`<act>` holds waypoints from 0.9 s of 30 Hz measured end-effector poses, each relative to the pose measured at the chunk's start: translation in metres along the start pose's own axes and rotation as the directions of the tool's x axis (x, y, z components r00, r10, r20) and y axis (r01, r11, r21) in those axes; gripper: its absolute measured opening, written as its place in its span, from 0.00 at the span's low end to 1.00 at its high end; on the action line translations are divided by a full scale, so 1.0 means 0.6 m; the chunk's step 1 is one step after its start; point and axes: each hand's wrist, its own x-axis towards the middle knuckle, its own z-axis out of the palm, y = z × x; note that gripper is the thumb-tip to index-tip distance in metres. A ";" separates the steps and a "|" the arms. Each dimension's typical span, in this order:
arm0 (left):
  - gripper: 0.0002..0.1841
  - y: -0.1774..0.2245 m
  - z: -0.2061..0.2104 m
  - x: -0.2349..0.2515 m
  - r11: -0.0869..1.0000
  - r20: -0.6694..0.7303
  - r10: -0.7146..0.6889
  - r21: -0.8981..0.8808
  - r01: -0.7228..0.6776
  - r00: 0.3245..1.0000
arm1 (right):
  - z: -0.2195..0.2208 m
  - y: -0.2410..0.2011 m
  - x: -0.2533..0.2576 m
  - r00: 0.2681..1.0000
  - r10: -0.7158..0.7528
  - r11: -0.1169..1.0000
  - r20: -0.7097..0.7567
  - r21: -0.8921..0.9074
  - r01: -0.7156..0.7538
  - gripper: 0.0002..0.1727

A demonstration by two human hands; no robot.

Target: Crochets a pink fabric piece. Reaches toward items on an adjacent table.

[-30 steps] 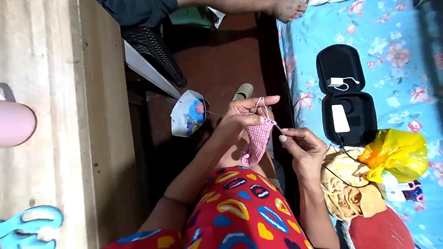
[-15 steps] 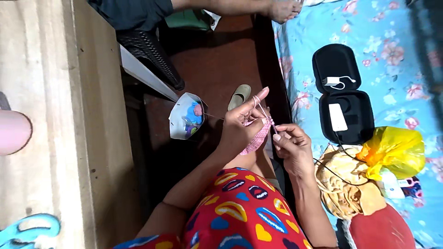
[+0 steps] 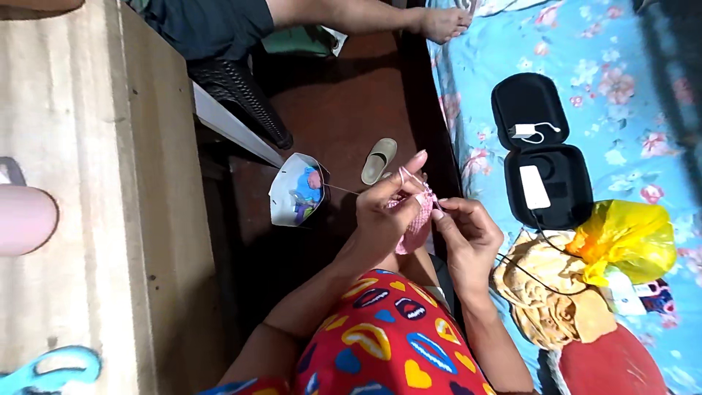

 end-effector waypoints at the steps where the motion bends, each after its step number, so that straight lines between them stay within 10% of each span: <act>1: 0.25 0.005 -0.001 0.002 0.998 -0.006 -0.047 -0.039 0.047 0.999 | 0.000 0.005 -0.003 0.994 -0.107 0.988 -0.011 -0.112 0.105 0.07; 7: 0.28 0.019 -0.015 0.022 0.964 0.037 -0.215 -0.149 0.218 0.976 | 0.000 0.019 -0.002 0.884 -0.466 0.726 0.041 -0.554 0.408 0.07; 19: 0.23 0.002 -0.070 0.050 0.867 0.304 -0.330 -0.277 0.414 0.894 | -0.025 0.021 -0.005 0.880 -0.436 0.733 0.189 -0.493 0.469 0.07; 27: 0.25 0.007 -0.060 0.046 0.854 0.308 -0.360 -0.271 0.444 0.880 | -0.034 0.015 0.002 0.985 -0.022 1.000 0.173 -0.013 0.025 0.08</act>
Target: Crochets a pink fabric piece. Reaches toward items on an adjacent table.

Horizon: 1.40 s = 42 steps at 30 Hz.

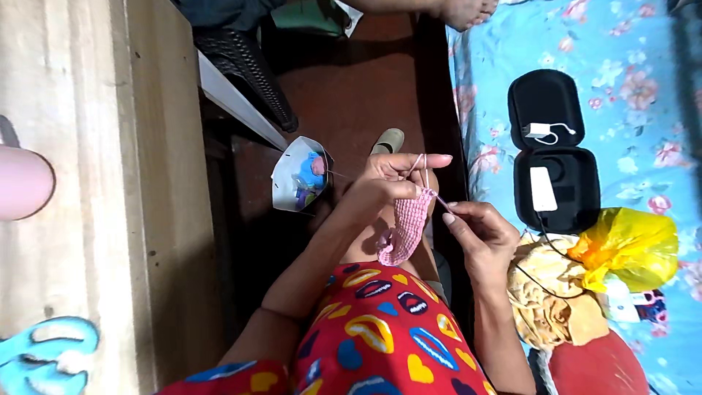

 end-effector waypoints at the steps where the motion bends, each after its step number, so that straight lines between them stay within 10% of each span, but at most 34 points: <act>1: 0.25 -0.001 0.004 -0.001 1.000 0.001 0.010 0.001 -0.010 1.000 | 0.001 -0.001 0.003 0.997 0.077 0.993 0.019 0.086 -0.078 0.11; 6: 0.25 0.004 0.033 -0.017 0.997 -0.049 0.013 0.082 -0.009 0.999 | 0.003 0.003 0.009 0.946 0.290 0.888 0.148 0.328 -0.323 0.24; 12: 0.21 -0.001 0.030 -0.019 0.995 -0.051 -0.035 0.087 0.040 0.998 | 0.000 0.006 0.013 0.903 0.337 0.732 0.267 0.530 -0.429 0.17; 16: 0.08 -0.021 -0.042 -0.002 0.999 0.075 -0.044 0.030 0.042 0.996 | -0.009 0.015 0.014 0.886 0.329 0.628 0.327 0.624 -0.464 0.14; 23: 0.14 -0.049 -0.082 0.010 0.983 0.280 0.108 -0.174 -0.060 0.954 | -0.004 0.016 0.012 0.865 0.379 0.610 0.330 0.614 -0.501 0.14; 32: 0.30 -0.049 0.031 -0.004 0.821 0.054 0.375 0.445 -0.358 0.926 | 0.005 0.000 0.000 0.992 0.122 0.992 -0.029 -0.035 -0.123 0.17; 36: 0.30 -0.054 0.042 -0.011 0.660 0.051 0.445 0.656 -0.366 0.894 | 0.008 0.000 0.000 0.976 -0.214 0.866 -0.039 -0.469 0.171 0.14; 42: 0.32 -0.057 0.045 -0.020 0.563 0.032 0.451 0.765 -0.312 0.892 | 0.013 -0.006 0.002 0.966 -0.258 0.821 -0.027 -0.534 0.204 0.14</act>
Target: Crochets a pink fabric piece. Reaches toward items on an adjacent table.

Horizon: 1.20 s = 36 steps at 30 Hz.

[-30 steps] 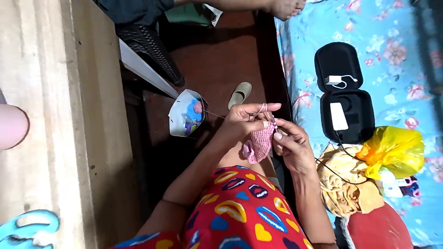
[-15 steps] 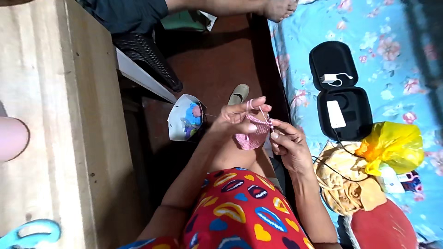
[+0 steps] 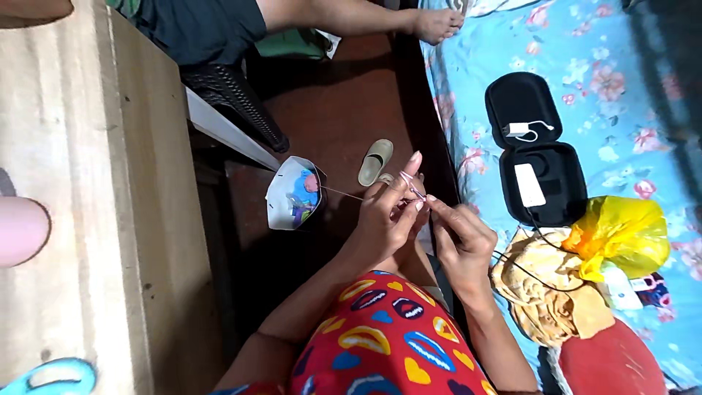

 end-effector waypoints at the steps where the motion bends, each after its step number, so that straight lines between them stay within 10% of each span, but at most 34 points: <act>1: 0.29 -0.002 0.005 -0.004 0.996 -0.032 0.055 0.067 -0.052 0.998 | -0.001 -0.003 0.001 1.000 0.014 1.000 0.006 -0.004 -0.014 0.14; 5: 0.17 -0.013 0.031 -0.027 0.941 -0.129 0.286 0.223 -0.253 0.949 | -0.012 -0.020 0.011 0.940 0.296 0.894 0.170 0.298 -0.335 0.14; 9: 0.21 0.001 0.027 -0.029 0.990 -0.093 0.050 -0.125 -0.061 0.994 | -0.018 -0.010 0.019 0.760 0.461 0.253 0.458 0.753 -0.607 0.17; 14: 0.34 0.019 0.001 -0.003 0.937 0.006 -0.111 -0.333 0.107 0.994 | -0.003 -0.009 -0.009 0.954 0.294 0.803 0.061 0.525 -0.282 0.10; 18: 0.33 0.027 -0.014 0.011 0.915 0.031 -0.153 -0.374 0.154 0.988 | 0.003 0.000 -0.017 0.994 0.036 0.980 -0.098 0.199 -0.016 0.06; 30: 0.26 -0.007 -0.057 0.030 0.689 0.270 -0.202 -0.644 0.332 0.941 | -0.016 0.015 -0.020 0.992 -0.124 0.985 -0.011 0.122 0.124 0.07; 33: 0.25 -0.018 -0.059 0.033 0.600 0.357 -0.201 -0.691 0.403 0.912 | -0.024 0.021 -0.024 0.996 0.034 0.931 0.077 0.360 -0.059 0.04; 36: 0.25 -0.019 -0.055 0.033 0.548 0.406 -0.186 -0.713 0.438 0.895 | -0.030 0.027 -0.019 0.905 0.280 0.615 0.320 0.664 -0.425 0.09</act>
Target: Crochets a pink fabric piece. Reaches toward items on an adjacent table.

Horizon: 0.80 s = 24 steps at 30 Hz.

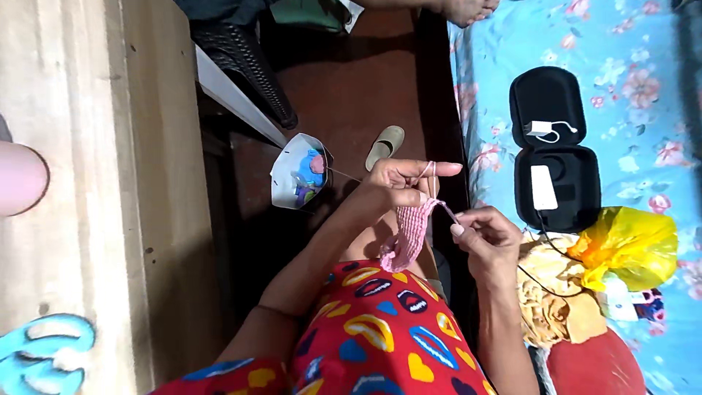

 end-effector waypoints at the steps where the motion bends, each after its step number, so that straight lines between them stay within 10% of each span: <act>1: 0.25 -0.001 0.005 0.000 1.000 0.000 0.011 0.024 -0.011 1.000 | 0.001 0.002 0.004 0.995 0.093 0.983 0.041 0.153 -0.098 0.09; 7: 0.27 -0.005 0.051 -0.009 0.987 -0.143 -0.015 0.154 0.037 0.990 | 0.035 0.005 0.025 0.981 0.195 0.962 0.001 0.197 -0.191 0.20; 15: 0.34 -0.009 -0.016 0.002 0.980 0.082 -0.165 0.127 0.154 0.983 | 0.016 0.001 0.031 0.951 0.297 0.798 0.089 0.523 -0.298 0.19; 24: 0.31 -0.042 -0.017 0.001 0.965 -0.025 -0.156 -0.217 0.147 0.987 | 0.034 0.004 0.021 0.955 0.296 0.722 0.003 0.654 -0.226 0.17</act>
